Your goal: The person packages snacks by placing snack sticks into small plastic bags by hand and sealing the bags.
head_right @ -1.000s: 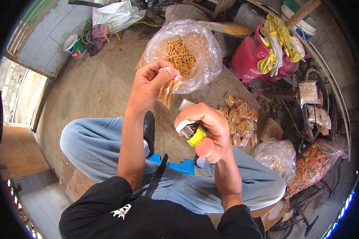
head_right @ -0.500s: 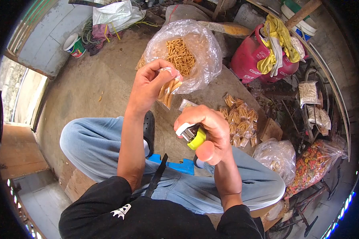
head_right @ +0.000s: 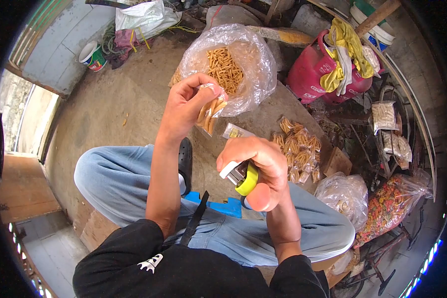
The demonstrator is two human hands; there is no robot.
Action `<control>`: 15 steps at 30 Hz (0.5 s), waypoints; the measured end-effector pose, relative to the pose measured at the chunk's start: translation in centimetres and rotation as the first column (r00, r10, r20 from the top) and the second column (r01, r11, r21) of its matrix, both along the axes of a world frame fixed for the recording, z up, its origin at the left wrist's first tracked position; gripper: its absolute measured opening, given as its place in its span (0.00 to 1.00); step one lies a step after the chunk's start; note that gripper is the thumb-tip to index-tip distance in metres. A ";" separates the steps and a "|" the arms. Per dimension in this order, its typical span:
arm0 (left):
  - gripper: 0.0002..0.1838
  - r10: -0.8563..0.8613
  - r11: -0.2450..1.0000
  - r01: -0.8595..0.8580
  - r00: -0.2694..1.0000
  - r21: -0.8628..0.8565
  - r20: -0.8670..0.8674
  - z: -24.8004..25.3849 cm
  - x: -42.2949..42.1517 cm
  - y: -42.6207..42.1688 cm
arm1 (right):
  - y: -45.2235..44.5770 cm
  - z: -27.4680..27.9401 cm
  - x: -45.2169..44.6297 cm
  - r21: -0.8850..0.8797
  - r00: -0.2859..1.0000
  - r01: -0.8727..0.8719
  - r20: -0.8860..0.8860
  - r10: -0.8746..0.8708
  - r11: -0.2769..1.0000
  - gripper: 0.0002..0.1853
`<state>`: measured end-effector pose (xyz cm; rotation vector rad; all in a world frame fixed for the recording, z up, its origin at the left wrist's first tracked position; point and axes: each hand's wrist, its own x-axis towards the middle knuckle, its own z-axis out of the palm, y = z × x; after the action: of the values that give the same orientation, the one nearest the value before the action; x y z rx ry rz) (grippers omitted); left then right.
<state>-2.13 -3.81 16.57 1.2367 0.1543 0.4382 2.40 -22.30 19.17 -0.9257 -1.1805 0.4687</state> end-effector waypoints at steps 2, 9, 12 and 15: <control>0.06 -0.007 1.000 0.007 1.000 0.015 -0.001 0.0 0.0 0.0 | 0.0 0.1 0.0 0.013 1.000 -0.009 -0.002 0.009 1.000 0.40; 0.06 -0.015 1.000 0.015 1.000 0.002 0.012 0.0 0.0 0.0 | 0.3 0.1 -0.2 0.067 0.999 -0.042 -0.020 0.043 0.997 0.42; 0.06 -0.012 1.000 0.011 1.000 0.006 0.009 0.1 0.0 0.0 | 0.2 0.1 -0.2 0.064 0.999 -0.042 -0.028 0.044 0.997 0.42; 0.06 -0.012 1.000 0.012 1.000 0.012 0.006 0.1 0.0 0.0 | 0.2 0.2 -0.2 0.050 1.000 -0.018 -0.019 0.019 0.999 0.41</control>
<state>-2.18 -3.79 16.67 1.2477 0.1393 0.4326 2.17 -22.14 19.34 -0.8661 -1.1787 0.4602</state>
